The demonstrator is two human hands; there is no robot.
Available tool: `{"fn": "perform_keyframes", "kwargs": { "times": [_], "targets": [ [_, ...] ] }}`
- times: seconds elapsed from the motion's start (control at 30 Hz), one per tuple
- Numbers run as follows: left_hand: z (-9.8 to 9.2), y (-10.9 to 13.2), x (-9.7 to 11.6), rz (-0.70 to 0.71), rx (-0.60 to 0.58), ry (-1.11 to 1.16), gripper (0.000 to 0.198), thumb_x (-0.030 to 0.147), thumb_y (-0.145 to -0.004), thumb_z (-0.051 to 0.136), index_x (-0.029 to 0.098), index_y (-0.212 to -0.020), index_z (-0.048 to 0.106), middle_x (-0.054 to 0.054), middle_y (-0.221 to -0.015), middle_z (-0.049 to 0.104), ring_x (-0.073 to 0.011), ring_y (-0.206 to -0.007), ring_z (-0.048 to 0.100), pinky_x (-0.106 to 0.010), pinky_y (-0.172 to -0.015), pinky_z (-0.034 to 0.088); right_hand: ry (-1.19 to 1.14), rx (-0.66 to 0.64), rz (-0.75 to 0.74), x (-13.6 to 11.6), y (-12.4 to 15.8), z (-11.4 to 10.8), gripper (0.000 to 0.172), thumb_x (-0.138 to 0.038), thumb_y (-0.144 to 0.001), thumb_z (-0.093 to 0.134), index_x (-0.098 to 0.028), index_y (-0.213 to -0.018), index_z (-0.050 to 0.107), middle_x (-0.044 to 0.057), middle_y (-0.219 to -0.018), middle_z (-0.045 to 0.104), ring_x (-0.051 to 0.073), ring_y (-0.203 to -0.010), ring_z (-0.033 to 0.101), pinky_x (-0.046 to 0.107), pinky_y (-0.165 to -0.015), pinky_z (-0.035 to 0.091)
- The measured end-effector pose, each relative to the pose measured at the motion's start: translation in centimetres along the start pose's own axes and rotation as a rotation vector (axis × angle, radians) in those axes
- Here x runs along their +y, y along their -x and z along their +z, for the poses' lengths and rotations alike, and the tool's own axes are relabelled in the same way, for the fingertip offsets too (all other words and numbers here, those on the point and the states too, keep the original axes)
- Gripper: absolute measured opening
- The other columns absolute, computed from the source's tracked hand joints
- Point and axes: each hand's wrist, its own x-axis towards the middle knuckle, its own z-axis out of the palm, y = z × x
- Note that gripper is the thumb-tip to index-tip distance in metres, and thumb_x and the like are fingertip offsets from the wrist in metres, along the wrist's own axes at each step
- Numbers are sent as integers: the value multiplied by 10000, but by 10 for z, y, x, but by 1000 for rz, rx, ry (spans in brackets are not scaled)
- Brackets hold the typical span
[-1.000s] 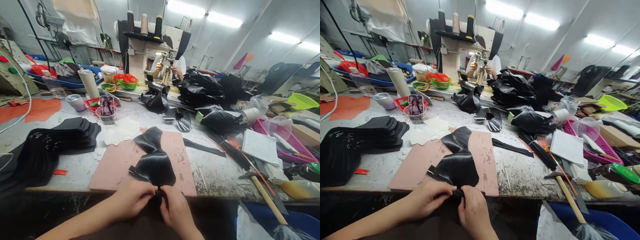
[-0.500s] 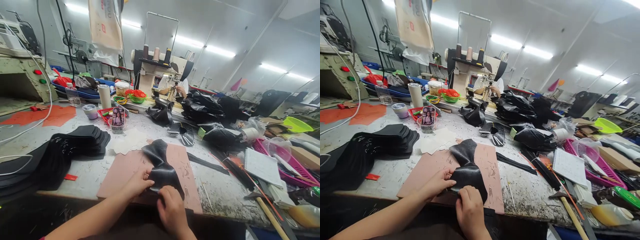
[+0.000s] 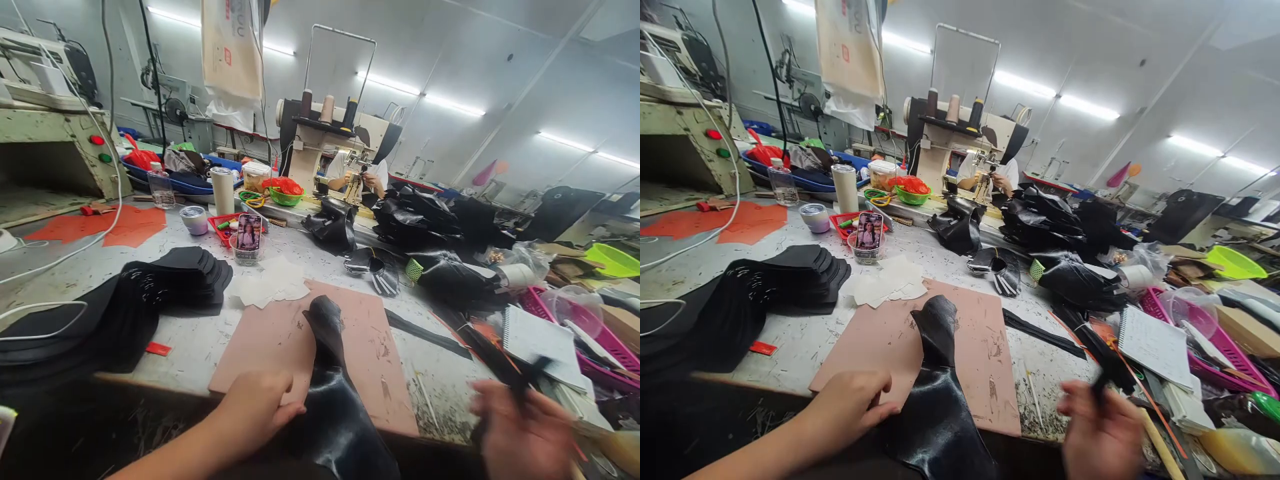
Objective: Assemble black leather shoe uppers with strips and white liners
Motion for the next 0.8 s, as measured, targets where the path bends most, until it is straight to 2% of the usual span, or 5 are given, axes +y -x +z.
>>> {"fn": "perform_keyframes", "kwargs": {
  "times": [0.1,0.2,0.37,0.63,0.8],
  "targets": [
    [-13,-1,15,-7,-107,506,338,472,-687,559,210,-895,507,1,-764,572,-150,-631,545,-257,-525,412,-26,-375,-667,-40,28,53,54,-252,-805,503,-219,-774,532,8,-591,593,142,-489,542,258,-456,413],
    [-13,-3,17,-126,-95,962,429,501,-595,647,191,-836,475,44,-646,521,-99,-512,512,-204,-442,376,-59,-637,-1017,-66,42,93,147,-101,-818,408,-208,-782,502,-7,-563,555,121,-485,488,235,-455,352],
    [-25,7,3,-282,160,1145,394,430,-543,746,155,-687,503,60,-554,516,-52,-482,465,-182,-489,374,-53,-681,-1081,-81,32,120,182,-75,-813,374,-188,-723,484,-11,-541,514,111,-480,423,234,-459,302],
    [-38,14,0,-354,201,1212,358,335,-461,809,148,-603,538,66,-487,494,-53,-447,447,-179,-459,355,-75,-719,-1343,-100,33,144,231,-105,-826,366,-194,-701,538,-16,-520,474,118,-466,386,263,-433,242],
    [-64,18,-9,-340,510,1173,304,258,-399,816,137,-603,625,31,-498,547,-69,-447,475,-181,-438,409,-190,-856,-982,-87,6,166,342,-112,-701,434,-175,-1024,529,51,-819,624,161,-725,567,278,-628,452]
  ]
}}
